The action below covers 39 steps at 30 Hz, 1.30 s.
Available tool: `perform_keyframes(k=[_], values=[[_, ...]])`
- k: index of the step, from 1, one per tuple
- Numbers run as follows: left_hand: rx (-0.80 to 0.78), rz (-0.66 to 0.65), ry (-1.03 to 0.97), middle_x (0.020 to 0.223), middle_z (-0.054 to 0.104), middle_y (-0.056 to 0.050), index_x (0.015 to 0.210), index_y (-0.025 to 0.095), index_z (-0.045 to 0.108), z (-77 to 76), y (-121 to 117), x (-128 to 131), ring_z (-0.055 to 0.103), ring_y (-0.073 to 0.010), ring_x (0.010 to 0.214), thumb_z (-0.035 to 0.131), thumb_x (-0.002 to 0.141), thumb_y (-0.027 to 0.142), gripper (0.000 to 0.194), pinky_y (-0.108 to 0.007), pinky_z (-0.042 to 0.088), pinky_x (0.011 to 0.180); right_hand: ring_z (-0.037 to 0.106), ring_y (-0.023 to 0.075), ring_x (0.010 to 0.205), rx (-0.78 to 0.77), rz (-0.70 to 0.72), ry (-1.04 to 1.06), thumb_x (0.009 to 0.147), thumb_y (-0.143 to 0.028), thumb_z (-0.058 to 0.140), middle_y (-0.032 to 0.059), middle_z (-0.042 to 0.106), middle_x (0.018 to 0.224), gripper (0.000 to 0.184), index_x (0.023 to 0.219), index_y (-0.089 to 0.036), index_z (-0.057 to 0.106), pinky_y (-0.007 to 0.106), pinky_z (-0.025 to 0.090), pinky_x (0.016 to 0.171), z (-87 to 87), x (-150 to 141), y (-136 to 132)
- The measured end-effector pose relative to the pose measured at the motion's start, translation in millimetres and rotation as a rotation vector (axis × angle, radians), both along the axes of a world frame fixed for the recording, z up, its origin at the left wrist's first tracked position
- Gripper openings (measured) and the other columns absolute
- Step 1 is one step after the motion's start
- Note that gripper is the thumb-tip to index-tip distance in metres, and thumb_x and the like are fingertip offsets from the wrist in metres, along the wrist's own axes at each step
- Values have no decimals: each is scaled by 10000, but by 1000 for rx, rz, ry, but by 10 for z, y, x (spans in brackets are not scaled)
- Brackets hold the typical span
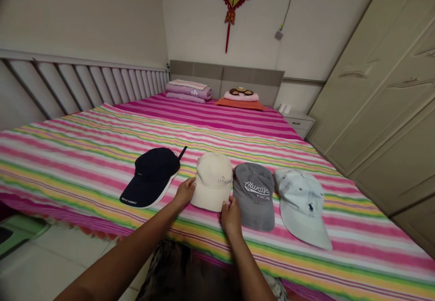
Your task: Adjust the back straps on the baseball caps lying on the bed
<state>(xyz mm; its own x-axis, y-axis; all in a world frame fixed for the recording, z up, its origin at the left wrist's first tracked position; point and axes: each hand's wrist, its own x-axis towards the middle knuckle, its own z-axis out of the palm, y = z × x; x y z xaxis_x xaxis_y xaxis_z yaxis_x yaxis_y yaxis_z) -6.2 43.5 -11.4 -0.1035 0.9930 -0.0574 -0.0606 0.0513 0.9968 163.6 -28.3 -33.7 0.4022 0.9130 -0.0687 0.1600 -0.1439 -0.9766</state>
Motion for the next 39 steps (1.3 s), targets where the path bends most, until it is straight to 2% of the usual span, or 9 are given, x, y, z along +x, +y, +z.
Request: perform_keyframes(k=[7,9,13,16,19,21,25,30,39], values=[[33,34,9,903,670,-92,756,183,660,25,-92,-52,529,-269,1060,615,615,68,187,-386,284,1016,625,266,763,91,14,-300,713,-285,452,136,661,815,229,867,-154,558,352,460,648,67,17,-51],[37,50,-20,914,659,-90,741,181,658,66,-161,-71,499,-268,1101,638,601,73,178,-378,268,1026,620,284,782,100,10,-371,707,-298,450,163,660,844,244,864,-146,557,369,451,684,85,11,-74],[24,114,-114,1001,628,-71,775,179,669,132,-434,-226,462,-231,1136,692,550,57,256,-307,266,1031,621,282,718,104,19,-482,729,-333,420,154,656,782,280,892,-137,536,359,443,638,95,-12,-177],[-54,186,-216,961,636,-77,810,154,673,113,-757,-470,546,-206,1001,711,561,75,265,-290,348,963,612,264,664,120,49,-542,764,-371,381,122,645,731,260,853,-164,510,342,430,598,88,-35,-316],[-184,269,-355,794,652,-86,781,116,648,47,-1068,-776,615,-181,772,691,638,140,151,-314,453,818,598,256,639,150,87,-597,788,-411,344,109,634,717,271,803,-185,492,346,421,592,67,-55,-465],[-257,339,-459,716,646,-83,738,112,613,15,-1183,-982,626,-165,678,654,699,174,84,-309,489,734,595,259,662,172,107,-629,798,-421,329,119,633,739,296,812,-179,500,353,423,607,43,-68,-540],[-288,462,-637,676,639,-35,751,152,563,39,-1098,-1303,639,-127,650,568,791,184,52,-268,510,697,591,273,757,214,121,-686,811,-413,326,152,634,814,343,891,-147,526,371,432,658,-16,-85,-605],[-294,463,-793,671,635,-8,790,157,554,142,-791,-1462,623,-115,569,534,799,102,59,-364,526,724,588,264,755,256,119,-738,826,-404,329,151,635,818,347,901,-140,541,370,438,664,-60,-76,-601],[-29,457,-900,795,687,-30,916,181,604,338,-688,-1751,652,-141,754,469,832,74,192,-407,496,845,589,254,743,312,122,-796,839,-382,326,139,641,797,322,869,-152,549,360,440,662,-117,-53,-594]])
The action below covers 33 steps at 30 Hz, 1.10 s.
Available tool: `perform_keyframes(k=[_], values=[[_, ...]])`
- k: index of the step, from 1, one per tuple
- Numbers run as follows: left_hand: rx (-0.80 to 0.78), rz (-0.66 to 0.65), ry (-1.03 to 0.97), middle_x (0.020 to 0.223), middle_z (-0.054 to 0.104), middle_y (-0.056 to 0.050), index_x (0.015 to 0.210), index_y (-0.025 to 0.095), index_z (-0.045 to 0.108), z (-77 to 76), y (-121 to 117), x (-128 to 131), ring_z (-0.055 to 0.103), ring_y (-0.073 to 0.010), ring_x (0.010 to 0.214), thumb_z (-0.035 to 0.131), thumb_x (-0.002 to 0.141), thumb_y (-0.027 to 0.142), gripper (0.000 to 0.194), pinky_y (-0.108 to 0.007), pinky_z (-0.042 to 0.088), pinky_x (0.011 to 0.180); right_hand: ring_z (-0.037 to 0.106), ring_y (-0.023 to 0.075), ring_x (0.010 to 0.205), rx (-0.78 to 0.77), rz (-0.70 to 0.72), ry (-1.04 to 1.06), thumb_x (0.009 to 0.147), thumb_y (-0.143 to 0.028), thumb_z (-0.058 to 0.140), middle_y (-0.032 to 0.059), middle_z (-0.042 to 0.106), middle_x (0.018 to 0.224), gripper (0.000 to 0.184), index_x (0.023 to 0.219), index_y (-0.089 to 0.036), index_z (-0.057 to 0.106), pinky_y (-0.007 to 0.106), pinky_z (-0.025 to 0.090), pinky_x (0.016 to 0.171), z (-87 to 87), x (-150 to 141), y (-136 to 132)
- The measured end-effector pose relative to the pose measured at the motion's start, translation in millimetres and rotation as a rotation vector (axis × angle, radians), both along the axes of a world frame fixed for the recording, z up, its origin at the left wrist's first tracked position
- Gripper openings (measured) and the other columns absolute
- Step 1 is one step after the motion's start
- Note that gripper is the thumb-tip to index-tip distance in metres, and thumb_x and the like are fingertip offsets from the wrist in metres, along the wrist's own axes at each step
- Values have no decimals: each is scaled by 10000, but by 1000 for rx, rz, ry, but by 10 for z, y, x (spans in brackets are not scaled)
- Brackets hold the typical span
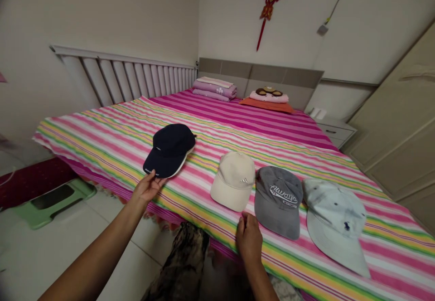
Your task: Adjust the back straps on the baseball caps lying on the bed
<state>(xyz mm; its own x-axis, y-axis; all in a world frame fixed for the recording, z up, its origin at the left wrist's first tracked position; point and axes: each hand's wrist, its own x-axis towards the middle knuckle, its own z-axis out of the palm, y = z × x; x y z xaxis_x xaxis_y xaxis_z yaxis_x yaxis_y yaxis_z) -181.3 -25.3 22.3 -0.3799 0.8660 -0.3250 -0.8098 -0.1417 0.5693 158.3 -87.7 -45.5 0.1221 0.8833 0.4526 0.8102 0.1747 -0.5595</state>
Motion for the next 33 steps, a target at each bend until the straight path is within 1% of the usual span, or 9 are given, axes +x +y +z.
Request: perform_keyframes(k=[2,4,9,13,15,20,23,29,33], values=[[8,49,-1,811,690,-41,908,174,607,-11,35,-119,651,-144,771,460,838,80,188,-409,492,851,589,251,750,5,4,-6,837,-369,332,136,639,799,308,864,-153,549,358,441,670,-11,-1,-1],[-30,85,-3,807,689,-38,888,171,603,-50,71,-238,648,-130,747,456,841,83,177,-391,497,843,587,249,755,10,6,-9,835,-351,341,134,636,801,289,862,-151,549,354,441,672,-14,-2,-3],[-139,101,20,714,665,-11,839,170,593,-144,111,-412,634,-108,642,487,816,61,154,-343,516,788,580,236,734,22,12,-13,842,-335,342,120,630,777,277,855,-152,549,342,434,654,-5,-3,-2],[-194,105,67,673,644,5,771,167,577,-140,99,-394,627,-95,625,485,826,87,134,-301,523,763,573,228,735,30,17,-24,843,-303,353,113,628,789,246,851,-156,549,335,432,654,2,-8,-3],[-243,105,99,608,610,18,711,162,548,-127,82,-372,612,-86,579,476,832,94,157,-284,530,739,568,226,743,35,22,-32,844,-293,352,108,621,785,235,836,-160,546,335,433,668,8,-12,-8],[-368,81,195,530,556,9,644,151,501,-108,31,-358,603,-109,523,488,829,122,188,-267,547,619,562,219,748,44,29,-54,852,-283,343,93,597,770,226,819,-168,535,327,433,681,18,-22,-21],[-424,110,245,477,508,30,628,149,482,-101,14,-368,574,-97,454,521,818,151,194,-238,538,553,557,222,740,47,27,-66,852,-280,341,95,588,758,229,807,-165,534,330,432,676,8,-23,-20],[-429,179,293,484,522,25,623,132,499,-61,2,-357,540,-85,396,575,776,141,172,-195,486,452,551,237,750,50,41,-63,844,-289,346,107,590,767,231,819,-163,537,346,431,679,-14,-13,-28],[-379,229,289,475,518,30,620,127,501,6,42,-351,504,-68,364,604,738,111,157,-166,441,405,550,246,757,48,54,-37,838,-311,347,115,595,771,235,810,-170,532,361,430,685,-22,1,-28]])
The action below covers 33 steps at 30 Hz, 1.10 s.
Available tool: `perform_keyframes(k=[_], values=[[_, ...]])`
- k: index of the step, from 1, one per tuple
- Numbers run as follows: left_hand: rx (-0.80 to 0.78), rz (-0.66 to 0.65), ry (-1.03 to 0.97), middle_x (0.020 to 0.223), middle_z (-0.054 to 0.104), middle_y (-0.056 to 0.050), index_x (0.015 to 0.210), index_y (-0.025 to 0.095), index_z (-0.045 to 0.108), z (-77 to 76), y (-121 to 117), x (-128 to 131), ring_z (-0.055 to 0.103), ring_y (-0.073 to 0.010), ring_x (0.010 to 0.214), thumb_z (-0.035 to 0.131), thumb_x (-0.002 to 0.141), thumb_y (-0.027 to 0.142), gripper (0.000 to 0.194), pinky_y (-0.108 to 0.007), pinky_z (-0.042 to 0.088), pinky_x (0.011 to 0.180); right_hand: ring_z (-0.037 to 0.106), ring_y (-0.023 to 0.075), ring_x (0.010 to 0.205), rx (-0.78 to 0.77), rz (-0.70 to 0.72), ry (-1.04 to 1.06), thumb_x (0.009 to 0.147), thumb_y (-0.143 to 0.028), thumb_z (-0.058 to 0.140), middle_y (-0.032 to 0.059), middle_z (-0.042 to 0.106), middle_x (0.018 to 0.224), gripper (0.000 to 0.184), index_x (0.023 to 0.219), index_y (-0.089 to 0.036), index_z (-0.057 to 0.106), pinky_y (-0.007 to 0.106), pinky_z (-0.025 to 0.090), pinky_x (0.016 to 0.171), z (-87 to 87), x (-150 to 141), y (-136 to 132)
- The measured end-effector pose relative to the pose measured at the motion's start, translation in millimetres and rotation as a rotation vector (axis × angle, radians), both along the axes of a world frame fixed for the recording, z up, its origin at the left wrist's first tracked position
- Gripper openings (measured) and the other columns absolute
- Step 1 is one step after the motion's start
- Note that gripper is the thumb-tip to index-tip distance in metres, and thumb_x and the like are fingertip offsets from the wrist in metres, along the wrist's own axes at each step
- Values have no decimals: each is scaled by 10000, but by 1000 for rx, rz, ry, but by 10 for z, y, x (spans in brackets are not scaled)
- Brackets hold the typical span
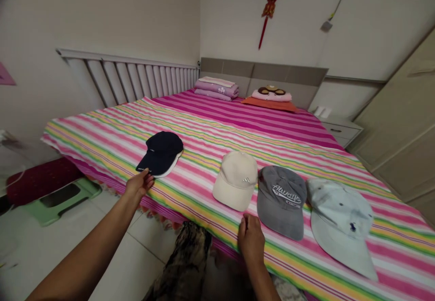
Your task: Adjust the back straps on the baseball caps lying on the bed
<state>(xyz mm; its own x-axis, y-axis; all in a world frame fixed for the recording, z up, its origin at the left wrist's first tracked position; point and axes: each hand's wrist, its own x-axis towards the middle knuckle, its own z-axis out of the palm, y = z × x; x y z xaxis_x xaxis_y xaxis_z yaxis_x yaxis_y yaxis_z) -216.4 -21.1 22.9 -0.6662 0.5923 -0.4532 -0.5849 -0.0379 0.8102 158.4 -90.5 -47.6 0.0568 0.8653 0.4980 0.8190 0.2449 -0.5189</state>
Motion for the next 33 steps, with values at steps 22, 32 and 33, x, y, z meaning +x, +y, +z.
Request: perform_keyframes(k=[22,32,33], values=[[727,-726,-377,913,701,-10,1019,210,616,-76,-794,1086,649,-138,803,670,619,60,431,-230,508,743,625,226,845,-342,558,727,754,-672,402,101,673,950,583,1000,-179,596,345,490,727,1043,-454,41],[540,-1168,-633,987,675,-76,1038,169,628,-660,-1351,1306,616,-229,918,671,679,349,404,-369,424,849,670,237,835,-546,618,1645,545,-336,793,30,733,872,316,826,-243,681,431,444,923,1397,-564,-167],[549,-1162,-656,984,679,-70,1031,173,637,-653,-1300,1260,622,-219,904,630,710,425,408,-360,421,854,673,246,828,-563,613,1646,526,-356,801,34,735,859,324,807,-244,686,442,438,930,1384,-547,-207]])
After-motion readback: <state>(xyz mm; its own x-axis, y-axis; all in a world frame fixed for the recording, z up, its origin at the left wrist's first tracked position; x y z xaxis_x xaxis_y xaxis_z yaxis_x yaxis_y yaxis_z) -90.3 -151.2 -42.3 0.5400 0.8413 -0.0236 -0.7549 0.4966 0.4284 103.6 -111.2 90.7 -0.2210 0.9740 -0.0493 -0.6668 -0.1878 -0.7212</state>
